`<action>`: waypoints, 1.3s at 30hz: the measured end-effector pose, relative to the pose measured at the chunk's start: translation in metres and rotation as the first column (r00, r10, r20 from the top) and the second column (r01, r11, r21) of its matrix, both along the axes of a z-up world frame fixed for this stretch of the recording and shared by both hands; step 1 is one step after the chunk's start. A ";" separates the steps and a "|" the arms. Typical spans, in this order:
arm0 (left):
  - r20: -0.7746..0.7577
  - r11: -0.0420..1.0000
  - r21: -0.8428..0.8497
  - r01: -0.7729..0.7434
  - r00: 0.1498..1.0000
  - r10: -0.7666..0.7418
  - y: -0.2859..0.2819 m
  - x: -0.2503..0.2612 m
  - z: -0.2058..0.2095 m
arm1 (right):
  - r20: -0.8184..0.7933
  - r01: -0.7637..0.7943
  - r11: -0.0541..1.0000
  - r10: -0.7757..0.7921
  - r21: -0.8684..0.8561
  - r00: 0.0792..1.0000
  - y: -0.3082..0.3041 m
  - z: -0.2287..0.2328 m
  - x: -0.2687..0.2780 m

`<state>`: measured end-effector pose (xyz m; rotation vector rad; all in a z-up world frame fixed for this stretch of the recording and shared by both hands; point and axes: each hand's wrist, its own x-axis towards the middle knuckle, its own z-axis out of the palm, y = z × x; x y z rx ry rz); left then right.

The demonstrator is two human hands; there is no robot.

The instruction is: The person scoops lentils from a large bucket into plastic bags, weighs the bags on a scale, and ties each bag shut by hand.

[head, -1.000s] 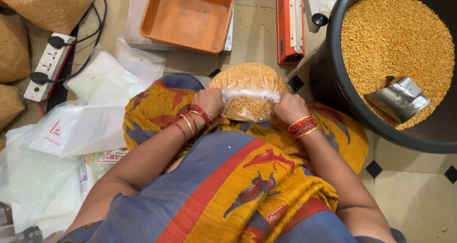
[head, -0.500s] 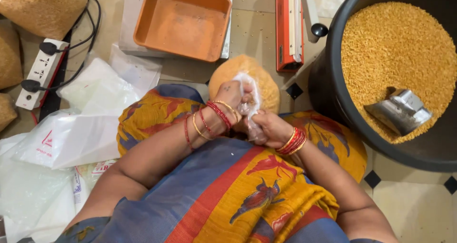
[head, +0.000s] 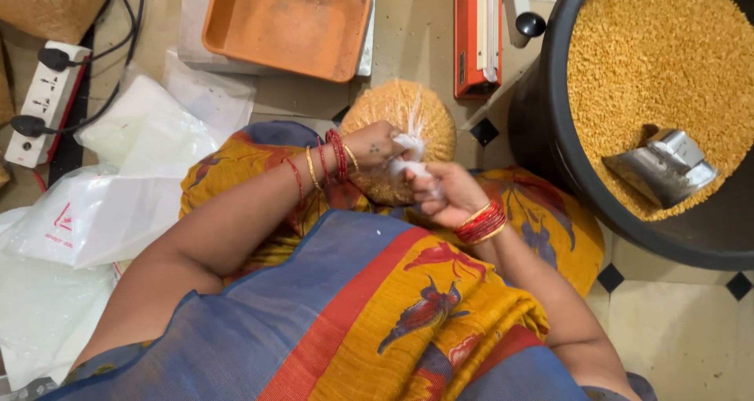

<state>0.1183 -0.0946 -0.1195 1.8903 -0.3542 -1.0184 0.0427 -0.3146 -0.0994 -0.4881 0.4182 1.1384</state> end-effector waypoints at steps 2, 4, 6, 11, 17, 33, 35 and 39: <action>-0.006 0.997 -0.008 -0.079 0.997 0.079 -0.001 -0.010 0.010 | 0.055 -0.011 0.996 0.016 -0.088 0.998 -0.008 0.002 0.005; 0.080 0.982 0.000 -0.188 0.979 0.187 0.000 -0.022 0.018 | 0.007 -0.002 1.000 0.002 0.031 1.000 -0.013 -0.005 0.010; 0.245 0.981 -0.078 -0.177 0.951 0.191 0.003 -0.030 0.010 | 0.026 -0.011 0.999 0.010 0.049 1.000 -0.012 0.008 0.012; 0.316 0.964 -0.189 -0.187 0.918 0.240 0.007 -0.051 0.022 | 0.319 0.030 0.966 0.055 -0.257 0.946 0.006 0.065 0.012; 0.733 0.956 -0.290 0.032 0.650 0.201 0.004 -0.060 0.019 | 0.601 0.604 0.503 0.798 -0.618 -0.050 0.014 0.068 0.047; 0.882 0.877 0.101 -0.469 0.450 0.139 -0.022 -0.072 0.024 | 0.723 0.753 0.360 0.657 -0.551 0.214 0.043 -0.007 0.070; 0.952 0.898 0.100 -0.429 0.302 0.039 -0.019 -0.072 0.029 | 0.737 0.773 0.373 0.654 -0.513 0.174 0.041 -0.013 0.075; 0.973 0.879 0.205 -0.430 -0.009 -0.231 -0.016 -0.073 0.040 | 0.745 0.631 0.432 0.542 -0.644 0.389 0.038 -0.004 0.070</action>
